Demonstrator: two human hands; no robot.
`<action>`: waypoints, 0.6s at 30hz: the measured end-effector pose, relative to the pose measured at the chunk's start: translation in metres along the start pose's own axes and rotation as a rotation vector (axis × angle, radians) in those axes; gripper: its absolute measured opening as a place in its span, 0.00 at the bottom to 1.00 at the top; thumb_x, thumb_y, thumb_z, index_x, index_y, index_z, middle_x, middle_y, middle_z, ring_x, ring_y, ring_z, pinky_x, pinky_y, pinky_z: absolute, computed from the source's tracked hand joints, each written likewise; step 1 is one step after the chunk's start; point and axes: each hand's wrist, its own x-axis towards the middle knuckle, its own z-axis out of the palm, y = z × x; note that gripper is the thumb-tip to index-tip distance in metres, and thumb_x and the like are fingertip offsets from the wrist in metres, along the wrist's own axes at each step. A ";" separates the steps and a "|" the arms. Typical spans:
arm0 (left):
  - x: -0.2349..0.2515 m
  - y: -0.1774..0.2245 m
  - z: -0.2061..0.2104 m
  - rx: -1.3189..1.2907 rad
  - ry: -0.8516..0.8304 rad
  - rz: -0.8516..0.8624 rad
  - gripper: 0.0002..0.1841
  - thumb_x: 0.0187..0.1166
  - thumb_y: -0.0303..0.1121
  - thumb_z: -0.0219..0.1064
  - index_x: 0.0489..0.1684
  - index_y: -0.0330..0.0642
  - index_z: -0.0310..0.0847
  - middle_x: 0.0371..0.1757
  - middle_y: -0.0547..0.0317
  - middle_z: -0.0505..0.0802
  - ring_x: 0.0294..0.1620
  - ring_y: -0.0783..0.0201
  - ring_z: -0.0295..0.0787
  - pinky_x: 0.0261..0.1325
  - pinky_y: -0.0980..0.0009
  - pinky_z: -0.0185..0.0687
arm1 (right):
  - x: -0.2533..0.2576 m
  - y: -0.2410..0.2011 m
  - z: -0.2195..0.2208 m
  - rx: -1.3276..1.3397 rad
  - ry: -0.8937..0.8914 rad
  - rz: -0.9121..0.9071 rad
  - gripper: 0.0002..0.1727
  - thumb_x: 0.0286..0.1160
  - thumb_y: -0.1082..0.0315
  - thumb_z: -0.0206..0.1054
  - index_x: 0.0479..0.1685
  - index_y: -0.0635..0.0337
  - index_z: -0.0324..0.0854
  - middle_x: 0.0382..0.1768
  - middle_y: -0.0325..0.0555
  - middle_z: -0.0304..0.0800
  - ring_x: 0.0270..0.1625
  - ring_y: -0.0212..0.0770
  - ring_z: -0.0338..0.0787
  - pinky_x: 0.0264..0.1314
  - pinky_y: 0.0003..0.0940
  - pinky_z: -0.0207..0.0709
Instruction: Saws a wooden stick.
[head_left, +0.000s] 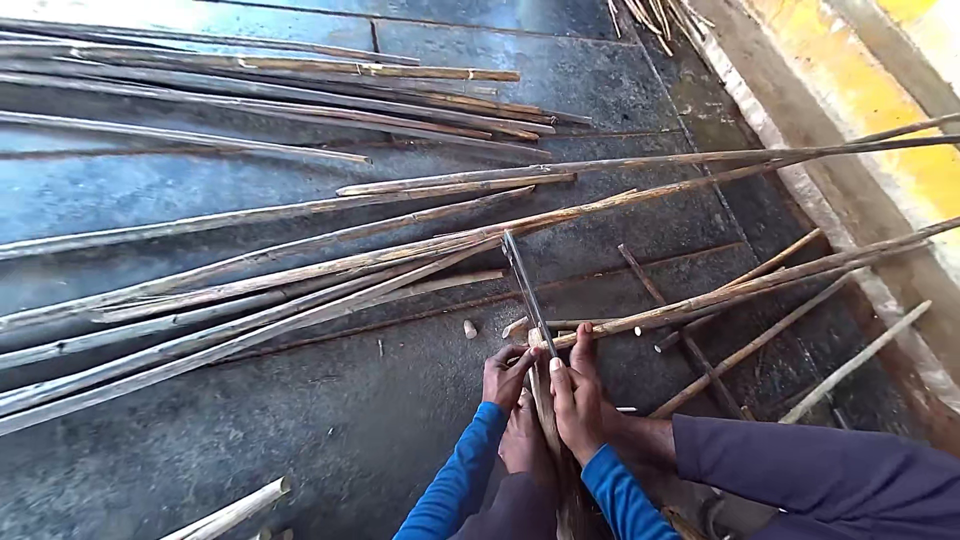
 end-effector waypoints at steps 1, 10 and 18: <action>-0.003 -0.003 0.001 0.001 0.009 0.003 0.09 0.75 0.39 0.79 0.40 0.43 0.93 0.44 0.57 0.97 0.46 0.59 0.95 0.56 0.56 0.93 | -0.012 -0.003 -0.007 0.005 -0.003 0.007 0.26 0.89 0.54 0.54 0.22 0.59 0.83 0.13 0.39 0.74 0.16 0.37 0.74 0.21 0.38 0.73; 0.002 -0.004 -0.003 -0.024 0.003 -0.028 0.11 0.73 0.41 0.79 0.41 0.43 0.93 0.46 0.58 0.97 0.49 0.61 0.95 0.60 0.59 0.92 | -0.046 0.004 -0.025 -0.038 -0.011 -0.023 0.24 0.90 0.56 0.54 0.29 0.63 0.86 0.16 0.40 0.77 0.17 0.36 0.77 0.22 0.38 0.78; -0.005 -0.014 0.013 -0.016 0.129 0.033 0.15 0.80 0.41 0.73 0.56 0.43 0.89 0.49 0.57 0.97 0.50 0.63 0.96 0.60 0.60 0.94 | -0.092 -0.012 -0.047 -0.144 -0.033 0.061 0.23 0.88 0.58 0.56 0.27 0.64 0.86 0.16 0.42 0.80 0.18 0.37 0.81 0.25 0.41 0.80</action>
